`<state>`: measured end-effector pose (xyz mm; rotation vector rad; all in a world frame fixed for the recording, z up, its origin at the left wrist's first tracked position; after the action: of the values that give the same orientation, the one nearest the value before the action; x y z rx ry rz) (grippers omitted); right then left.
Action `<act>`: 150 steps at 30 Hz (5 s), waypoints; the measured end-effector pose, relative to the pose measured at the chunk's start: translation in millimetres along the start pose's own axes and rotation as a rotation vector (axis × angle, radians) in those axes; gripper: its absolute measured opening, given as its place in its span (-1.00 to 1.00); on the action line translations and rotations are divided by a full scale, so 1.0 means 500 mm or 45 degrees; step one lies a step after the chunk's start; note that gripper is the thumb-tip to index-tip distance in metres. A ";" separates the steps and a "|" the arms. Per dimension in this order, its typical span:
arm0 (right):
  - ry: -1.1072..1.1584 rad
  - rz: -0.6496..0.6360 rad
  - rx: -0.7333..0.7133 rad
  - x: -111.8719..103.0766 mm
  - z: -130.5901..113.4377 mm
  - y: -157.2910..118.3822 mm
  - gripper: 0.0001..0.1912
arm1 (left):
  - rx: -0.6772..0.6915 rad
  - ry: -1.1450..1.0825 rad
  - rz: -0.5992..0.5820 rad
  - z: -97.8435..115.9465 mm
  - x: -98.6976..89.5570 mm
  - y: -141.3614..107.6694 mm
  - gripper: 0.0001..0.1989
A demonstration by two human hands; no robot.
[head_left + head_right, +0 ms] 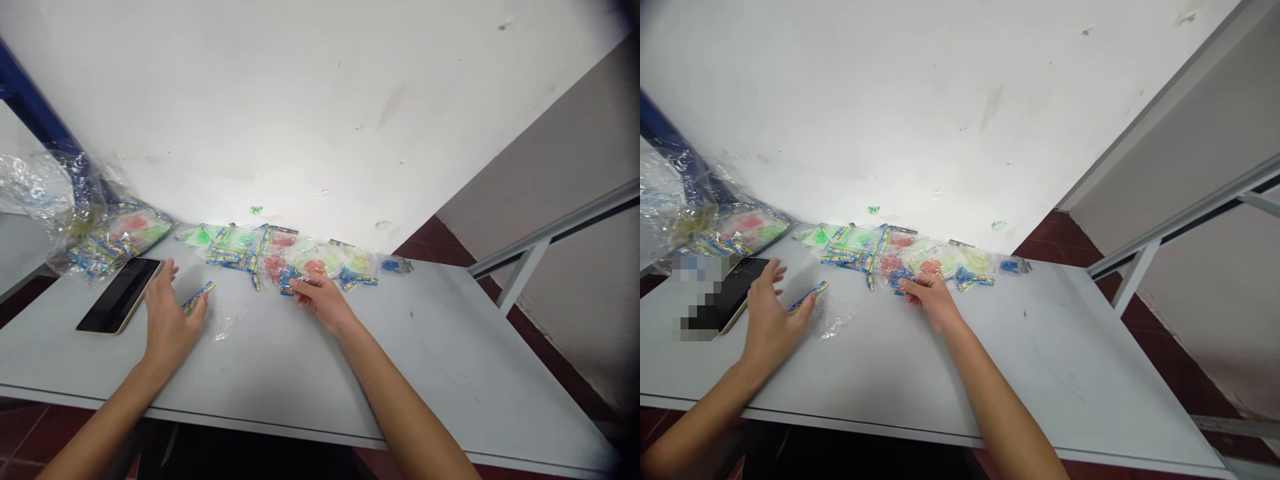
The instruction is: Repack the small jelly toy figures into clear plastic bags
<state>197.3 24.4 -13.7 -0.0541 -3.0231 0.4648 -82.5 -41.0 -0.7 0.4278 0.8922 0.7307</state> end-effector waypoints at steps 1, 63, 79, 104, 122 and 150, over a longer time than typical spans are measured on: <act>-0.006 0.009 0.002 0.003 0.003 0.000 -0.62 | 0.040 -0.066 0.057 0.024 -0.002 0.002 -0.22; -0.175 0.399 -0.533 -0.002 -0.017 -0.014 -0.63 | -1.153 -1.496 -1.544 0.183 0.202 -0.004 -0.74; -0.282 0.299 -0.811 -0.013 -0.035 -0.025 -0.79 | -1.164 -1.343 -1.364 0.181 0.208 -0.009 -0.65; -0.576 0.226 -0.905 -0.008 -0.029 -0.019 -0.90 | -1.385 -1.450 -1.187 0.179 0.214 -0.008 -0.79; -0.735 0.229 -1.155 0.017 -0.023 -0.039 -0.89 | -1.473 -1.540 -0.990 0.171 0.216 0.004 -0.79; -0.528 0.076 -0.648 -0.045 -0.085 -0.038 -0.88 | -0.467 -0.775 -1.300 0.158 0.192 0.026 -0.78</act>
<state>223.0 18.1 30.5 -0.0883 -3.4665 -0.3482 17.3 34.4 -0.3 -0.1606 0.2905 -0.1960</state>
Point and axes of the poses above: each hand's wrist, its own y-axis towards the middle knuckle, its own x-axis out of the palm, z = x × y, the point moved 3 cm from there along y, towards the middle knuckle, and after that the axes turned 12 degrees about z, right-handed, at the moved point
